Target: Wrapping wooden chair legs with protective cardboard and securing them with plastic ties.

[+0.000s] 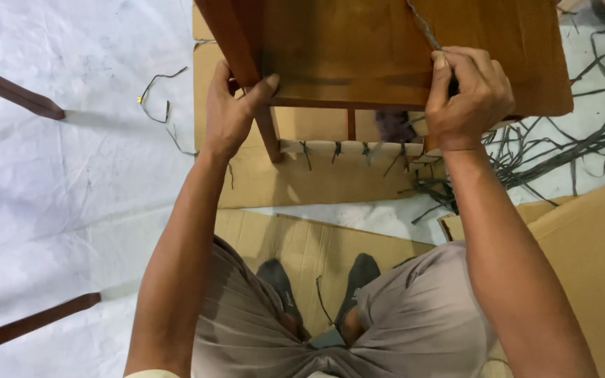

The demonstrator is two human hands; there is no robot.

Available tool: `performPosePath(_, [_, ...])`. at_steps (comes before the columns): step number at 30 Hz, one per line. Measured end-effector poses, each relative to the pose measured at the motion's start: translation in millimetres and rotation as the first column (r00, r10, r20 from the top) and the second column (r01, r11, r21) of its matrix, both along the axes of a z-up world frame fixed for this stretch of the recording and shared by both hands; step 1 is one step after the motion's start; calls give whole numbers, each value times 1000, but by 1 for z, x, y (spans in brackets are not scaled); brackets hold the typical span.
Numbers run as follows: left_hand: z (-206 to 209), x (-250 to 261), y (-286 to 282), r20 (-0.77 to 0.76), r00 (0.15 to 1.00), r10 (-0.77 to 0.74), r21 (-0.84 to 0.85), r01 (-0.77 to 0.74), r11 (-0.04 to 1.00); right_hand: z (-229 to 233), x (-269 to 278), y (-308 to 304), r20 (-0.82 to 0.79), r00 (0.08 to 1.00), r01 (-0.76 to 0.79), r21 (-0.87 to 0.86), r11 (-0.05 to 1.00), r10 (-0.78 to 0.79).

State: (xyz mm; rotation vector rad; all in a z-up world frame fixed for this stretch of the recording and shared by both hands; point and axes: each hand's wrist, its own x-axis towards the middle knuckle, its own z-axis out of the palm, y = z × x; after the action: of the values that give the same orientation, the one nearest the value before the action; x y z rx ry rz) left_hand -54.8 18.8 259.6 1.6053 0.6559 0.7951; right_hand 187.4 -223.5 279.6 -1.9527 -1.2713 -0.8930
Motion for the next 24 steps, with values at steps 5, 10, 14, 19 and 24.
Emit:
performPosePath(5, [6,-26,-23,-48,999,8,-14,-9,1000,2,-5,-6,-40,998,-47,17,999,48])
performPosePath(10, [-2,-35,-40,-29,1000,-11,-38,10,999,4,-7,-7,-56,997,-50,17,999,50])
performPosePath(14, [-10,-30,-45,-116,986,121,36,-118,992,7,-7,1,-56,998,-41,15,999,42])
performPosePath(19, [-22,-9,-58,-140,966,216,50,-211,976,6,5,1,-60,997,-50,7,999,51])
performPosePath(24, [-48,9,-60,49,972,229,-119,-222,968,-2,31,0,-28,995,-94,-7,996,94])
